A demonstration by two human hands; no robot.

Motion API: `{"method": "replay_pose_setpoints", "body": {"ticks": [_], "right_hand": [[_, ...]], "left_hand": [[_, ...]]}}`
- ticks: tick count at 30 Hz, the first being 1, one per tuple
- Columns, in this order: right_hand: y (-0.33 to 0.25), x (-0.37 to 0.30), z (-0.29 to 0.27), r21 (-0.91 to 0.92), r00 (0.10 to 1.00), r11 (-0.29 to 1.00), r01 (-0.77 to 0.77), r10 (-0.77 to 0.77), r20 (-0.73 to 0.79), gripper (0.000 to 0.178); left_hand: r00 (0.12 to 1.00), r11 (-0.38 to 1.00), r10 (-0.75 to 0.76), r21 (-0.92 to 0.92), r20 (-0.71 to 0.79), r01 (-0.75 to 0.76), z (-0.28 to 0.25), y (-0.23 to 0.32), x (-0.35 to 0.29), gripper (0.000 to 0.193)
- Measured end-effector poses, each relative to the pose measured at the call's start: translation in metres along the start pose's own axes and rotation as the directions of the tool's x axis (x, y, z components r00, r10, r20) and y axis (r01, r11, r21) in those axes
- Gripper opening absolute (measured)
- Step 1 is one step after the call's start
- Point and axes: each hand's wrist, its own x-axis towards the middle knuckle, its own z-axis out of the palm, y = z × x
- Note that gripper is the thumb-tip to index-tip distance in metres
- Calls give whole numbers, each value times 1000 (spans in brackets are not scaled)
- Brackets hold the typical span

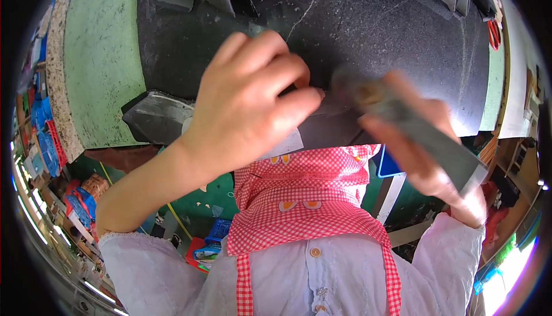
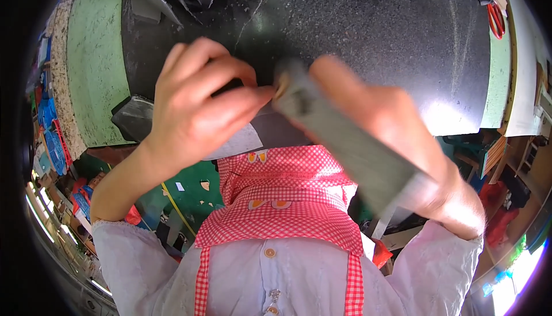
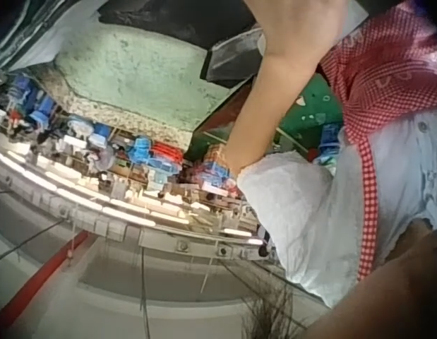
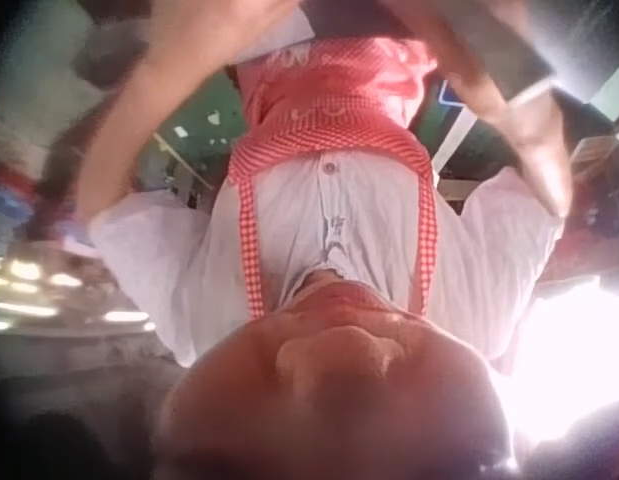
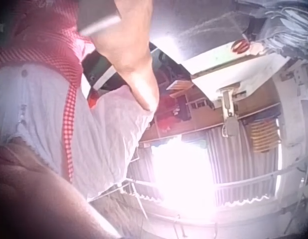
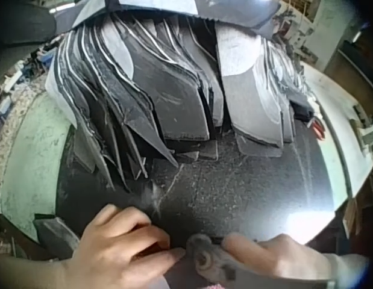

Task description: Hammering the edges of leather shoe upper components on a workbench to flatten or secure them.

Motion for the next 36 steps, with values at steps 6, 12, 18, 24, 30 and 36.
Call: {"method": "replay_pose_setpoints", "body": {"ticks": [6, 12, 18, 24, 30, 36], "right_hand": [[1, 12, 3, 19, 981, 993, 114, -110, -159, 26], [2, 12, 15, 187, 995, 977, 102, -101, -13, 27], [-9, 11, 22, -30, 1000, 1000, 9, -8, 21, 28], [-27, 20, 21, 63, 997, 996, -62, 65, -50, 32], [-23, 28, 19, -20, 998, 998, 54, -55, -43, 24], [2, 20, 33, 75, 965, 967, 244, -234, -120, 24]], "left_hand": [[991, 979, -131, -151, 35, 135, -3, -6, -15, 25], [922, 914, -296, -206, 250, 349, -19, -9, -13, 22], [979, 973, -174, -136, 108, 188, -23, -12, -19, 18], [999, 1000, 1, 10, 33, -1, -27, -13, -33, 20], [991, 993, -102, -44, 88, 106, -32, -13, -46, 19], [970, 947, -183, -237, 162, 218, -25, -15, -38, 15]]}}
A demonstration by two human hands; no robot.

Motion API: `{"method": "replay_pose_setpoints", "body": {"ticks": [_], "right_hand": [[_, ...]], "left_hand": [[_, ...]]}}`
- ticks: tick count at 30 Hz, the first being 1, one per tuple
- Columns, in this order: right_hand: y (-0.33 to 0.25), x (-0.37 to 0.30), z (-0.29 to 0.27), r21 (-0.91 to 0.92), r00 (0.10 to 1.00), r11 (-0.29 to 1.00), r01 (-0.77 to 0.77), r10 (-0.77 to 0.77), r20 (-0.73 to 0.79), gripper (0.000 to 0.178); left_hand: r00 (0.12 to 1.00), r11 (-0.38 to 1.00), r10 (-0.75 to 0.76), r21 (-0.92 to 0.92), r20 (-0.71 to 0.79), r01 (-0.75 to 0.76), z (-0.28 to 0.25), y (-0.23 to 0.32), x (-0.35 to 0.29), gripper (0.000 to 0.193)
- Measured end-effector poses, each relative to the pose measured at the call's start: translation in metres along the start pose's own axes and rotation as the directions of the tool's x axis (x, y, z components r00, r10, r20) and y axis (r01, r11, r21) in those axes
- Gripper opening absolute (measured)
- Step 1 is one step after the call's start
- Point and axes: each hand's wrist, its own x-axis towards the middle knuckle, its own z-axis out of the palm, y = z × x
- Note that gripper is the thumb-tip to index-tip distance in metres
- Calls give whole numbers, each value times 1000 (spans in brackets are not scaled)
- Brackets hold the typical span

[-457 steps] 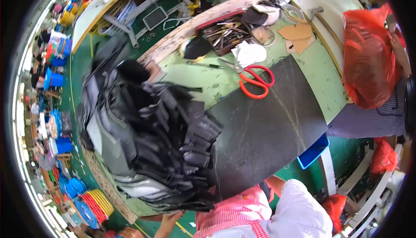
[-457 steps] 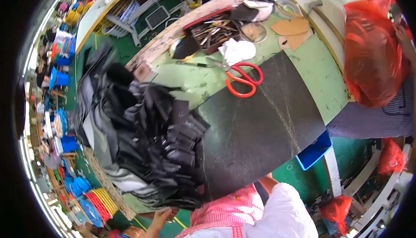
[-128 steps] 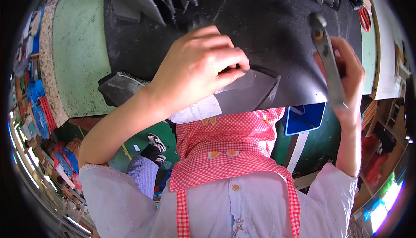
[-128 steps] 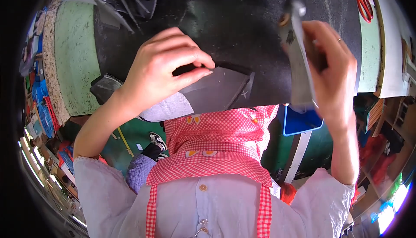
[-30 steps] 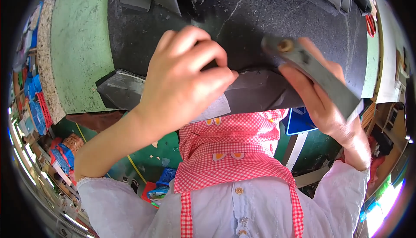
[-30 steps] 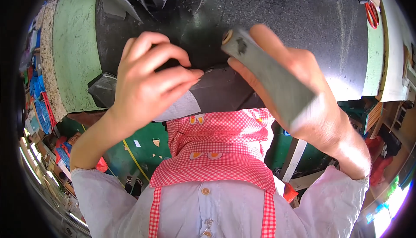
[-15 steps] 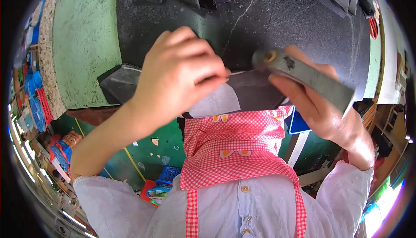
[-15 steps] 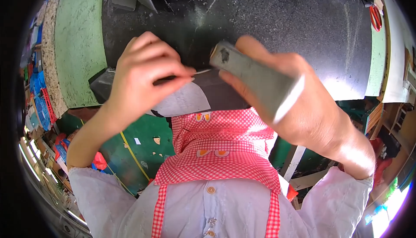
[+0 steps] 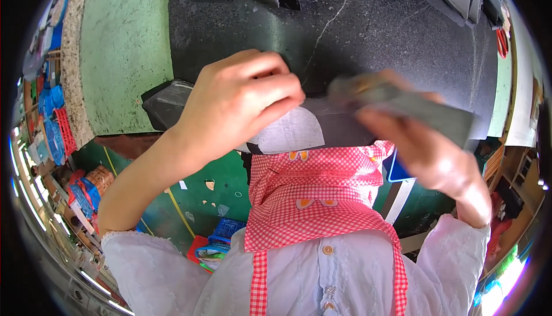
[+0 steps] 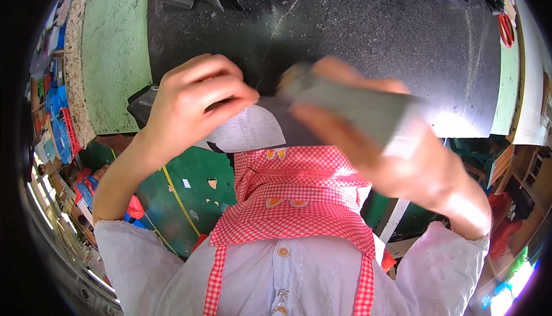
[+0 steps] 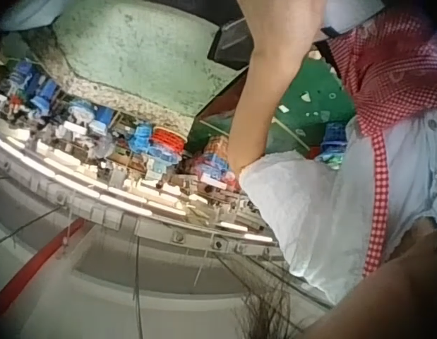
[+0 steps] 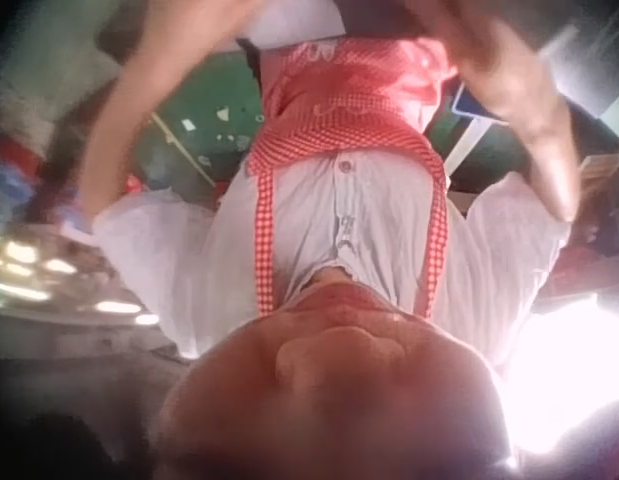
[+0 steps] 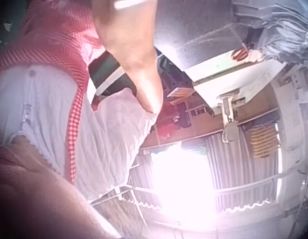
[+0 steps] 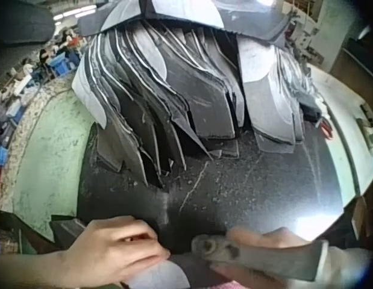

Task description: Hammering the edges of leather shoe upper components on a workbench to flatten or secure them.

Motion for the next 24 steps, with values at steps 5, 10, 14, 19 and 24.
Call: {"method": "replay_pose_setpoints", "body": {"ticks": [5, 10, 14, 19, 24], "right_hand": [[-35, -23, -40, 58, 881, 882, -468, 471, -38, 32], [-8, -47, -27, -27, 916, 916, -401, 402, 12, 23], [-1, -42, -43, 42, 952, 953, -299, 295, 86, 29], [-4, -37, -29, -53, 974, 974, -220, 217, -55, 24], [-11, -23, -32, -1, 939, 941, -339, 338, -63, 28]], "left_hand": [[986, 996, 88, 34, -139, -84, 39, 18, 41, 12], [987, 983, -138, -112, 78, 147, 13, 13, 48, 35], [999, 997, 9, -78, -52, -14, 24, 11, 32, 28], [978, 972, 179, 171, -104, -160, 28, 15, 33, 31], [966, 954, 229, 224, -120, -198, 24, 16, 33, 29]]}}
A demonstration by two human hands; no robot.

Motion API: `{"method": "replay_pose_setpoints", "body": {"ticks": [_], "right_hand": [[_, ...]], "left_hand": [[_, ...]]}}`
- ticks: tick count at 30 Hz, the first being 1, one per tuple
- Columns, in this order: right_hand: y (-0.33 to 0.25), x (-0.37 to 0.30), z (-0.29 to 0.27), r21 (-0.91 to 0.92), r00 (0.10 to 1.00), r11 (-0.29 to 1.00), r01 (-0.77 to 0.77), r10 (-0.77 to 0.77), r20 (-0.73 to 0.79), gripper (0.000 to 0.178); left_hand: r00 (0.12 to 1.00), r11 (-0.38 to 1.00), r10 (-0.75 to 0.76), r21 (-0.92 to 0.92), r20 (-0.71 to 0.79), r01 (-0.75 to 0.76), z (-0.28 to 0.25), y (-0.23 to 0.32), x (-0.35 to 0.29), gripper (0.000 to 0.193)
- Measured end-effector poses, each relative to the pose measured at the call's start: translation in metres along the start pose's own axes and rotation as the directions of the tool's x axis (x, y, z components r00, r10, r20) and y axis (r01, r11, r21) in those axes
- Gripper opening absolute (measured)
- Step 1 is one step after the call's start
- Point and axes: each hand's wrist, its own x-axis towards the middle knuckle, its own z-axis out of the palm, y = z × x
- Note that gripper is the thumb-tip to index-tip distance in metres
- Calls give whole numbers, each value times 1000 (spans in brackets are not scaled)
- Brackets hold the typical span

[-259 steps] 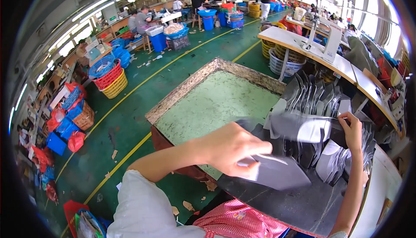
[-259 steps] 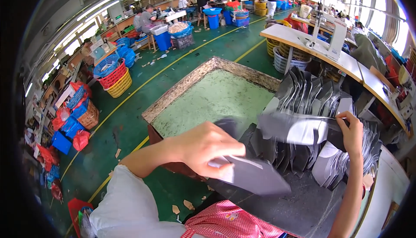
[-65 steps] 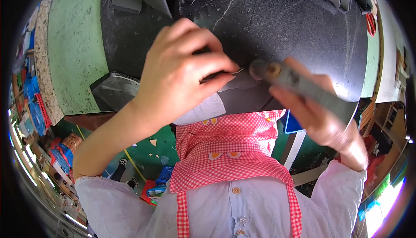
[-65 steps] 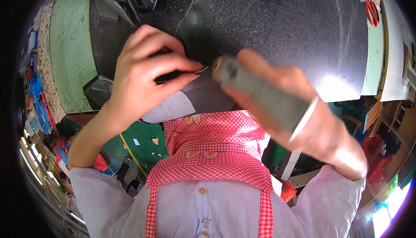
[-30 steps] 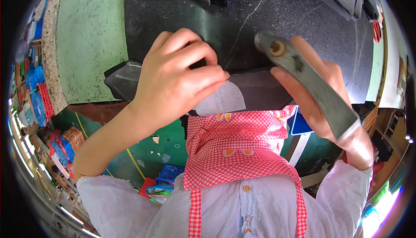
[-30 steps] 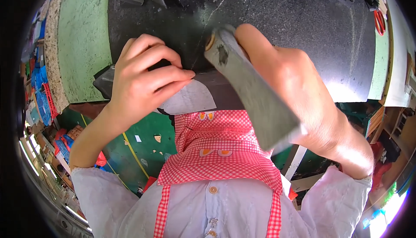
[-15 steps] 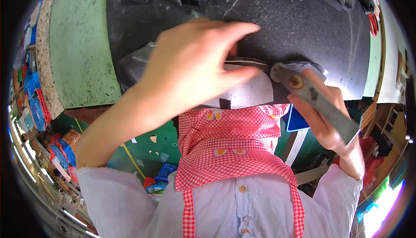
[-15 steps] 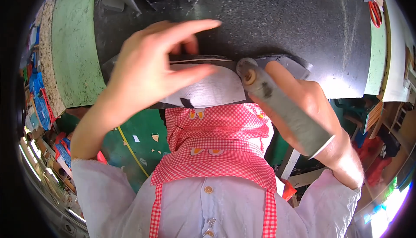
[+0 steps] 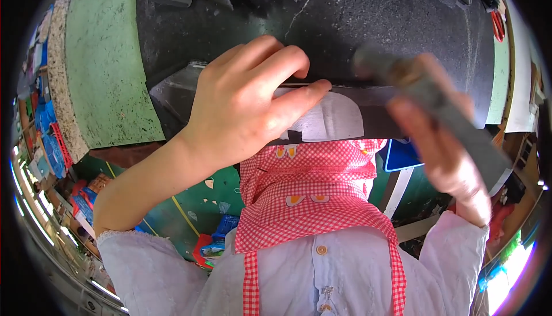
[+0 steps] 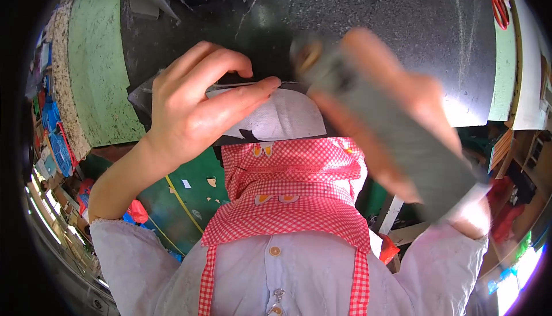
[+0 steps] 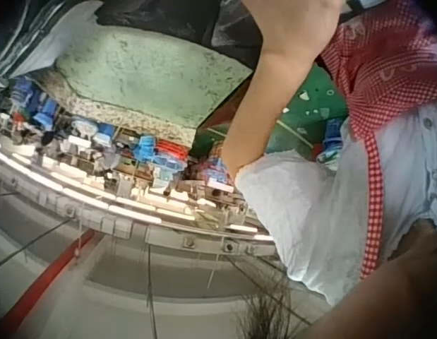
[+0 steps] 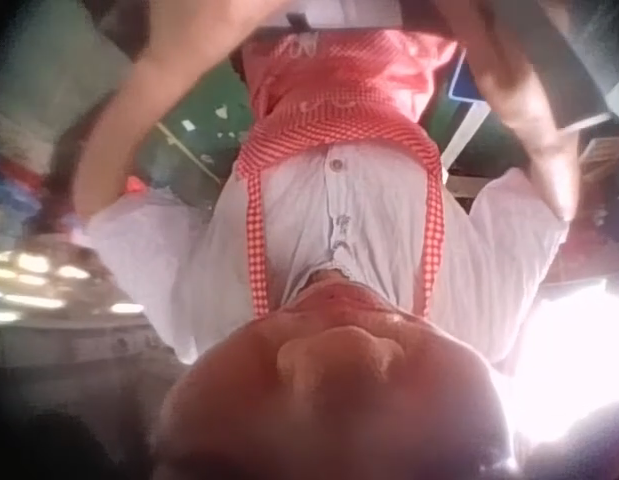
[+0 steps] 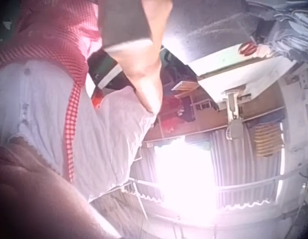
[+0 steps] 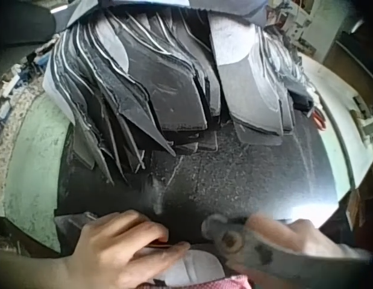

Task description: Hammering the edges of leather shoe upper components on a workbench to flatten or secure them.

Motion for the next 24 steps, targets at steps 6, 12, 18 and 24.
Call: {"method": "replay_pose_setpoints", "body": {"ticks": [6, 12, 18, 24], "right_hand": [[6, 10, 3, -29, 987, 988, 151, -152, -42, 21], [-12, 5, 18, -186, 949, 982, -33, 89, 302, 32], [-23, 6, 13, 93, 997, 993, -72, 69, 32, 29], [-18, 20, 25, -167, 957, 943, 288, -287, 27, 29]], "left_hand": [[946, 899, -241, -317, 215, 301, -12, -10, -4, 20], [893, 861, -342, -285, 291, 423, -25, -11, -1, 23], [999, 999, -35, -3, 19, 35, -16, -8, -29, 27], [999, 995, -19, 101, -34, 23, -18, -3, -34, 27]]}}
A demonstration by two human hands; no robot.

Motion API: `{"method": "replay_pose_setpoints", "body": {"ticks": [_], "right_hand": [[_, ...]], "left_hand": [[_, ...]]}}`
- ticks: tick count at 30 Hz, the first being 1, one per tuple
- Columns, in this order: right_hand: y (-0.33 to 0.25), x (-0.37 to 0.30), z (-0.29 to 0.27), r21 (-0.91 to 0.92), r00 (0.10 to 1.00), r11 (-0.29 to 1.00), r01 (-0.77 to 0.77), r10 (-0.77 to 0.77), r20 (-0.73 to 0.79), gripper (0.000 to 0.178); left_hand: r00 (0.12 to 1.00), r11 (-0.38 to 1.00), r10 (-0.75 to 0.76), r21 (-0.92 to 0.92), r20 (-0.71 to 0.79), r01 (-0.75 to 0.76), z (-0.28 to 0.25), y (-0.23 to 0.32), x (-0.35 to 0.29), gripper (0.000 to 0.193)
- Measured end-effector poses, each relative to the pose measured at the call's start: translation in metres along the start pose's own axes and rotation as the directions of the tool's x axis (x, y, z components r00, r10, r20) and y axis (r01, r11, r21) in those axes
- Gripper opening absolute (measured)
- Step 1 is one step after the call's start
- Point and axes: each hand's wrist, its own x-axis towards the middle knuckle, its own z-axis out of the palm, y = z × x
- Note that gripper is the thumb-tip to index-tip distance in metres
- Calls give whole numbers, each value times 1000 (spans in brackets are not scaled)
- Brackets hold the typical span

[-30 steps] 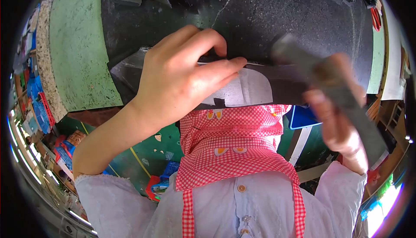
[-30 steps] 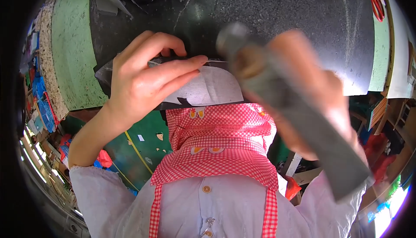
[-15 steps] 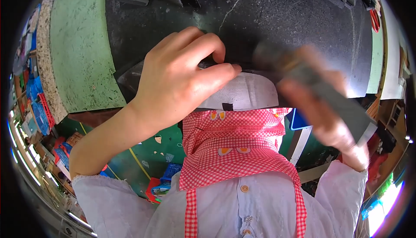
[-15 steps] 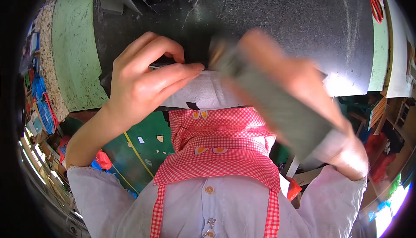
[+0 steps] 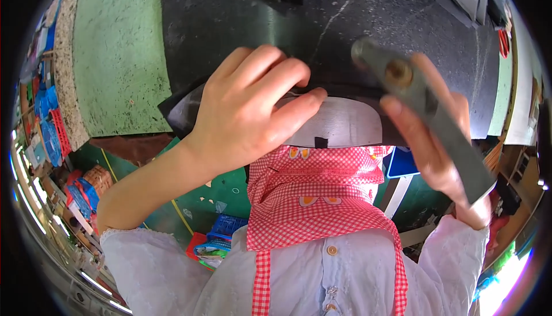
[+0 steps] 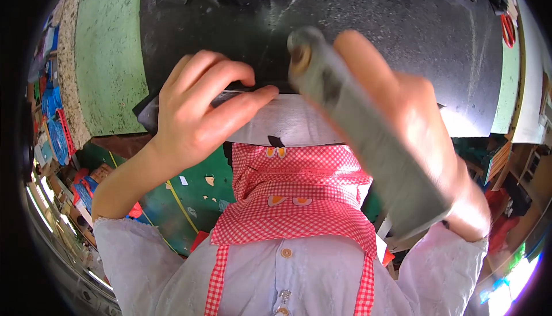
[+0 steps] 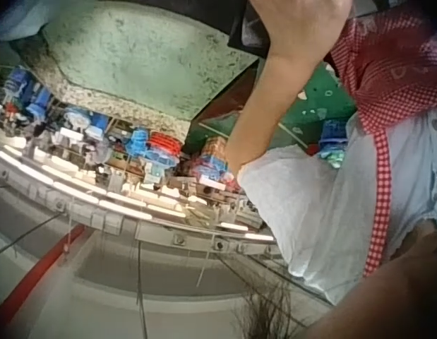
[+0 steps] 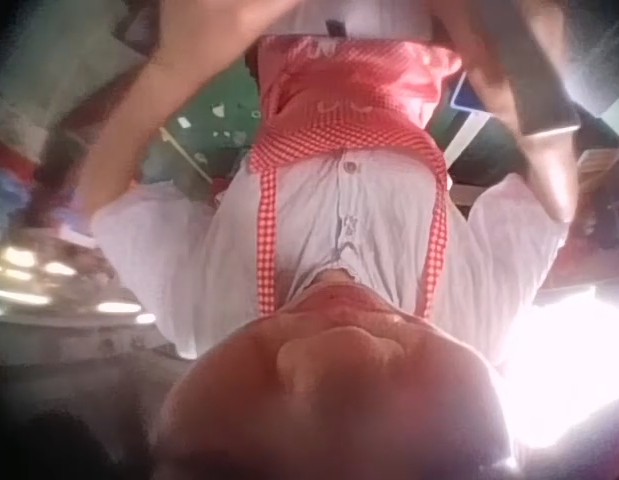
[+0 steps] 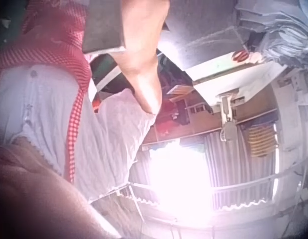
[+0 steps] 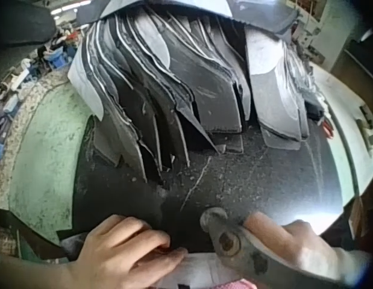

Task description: Hammering the edges of leather shoe upper components on a workbench to flatten or secure them.

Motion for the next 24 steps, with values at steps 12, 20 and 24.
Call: {"method": "replay_pose_setpoints", "body": {"ticks": [12, 20, 24], "right_hand": [[-12, 18, 17, 135, 976, 987, -92, 62, 211, 19], [-11, 34, 23, -84, 947, 943, 322, -321, 23, 24], [-26, 30, 33, 152, 950, 978, -141, 91, 297, 25]], "left_hand": [[957, 919, -237, -282, 165, 276, -15, -25, -18, 22], [965, 916, -205, -315, 161, 247, -23, -37, -32, 23], [998, 998, 35, -62, 49, -32, -29, -39, -34, 22]]}}
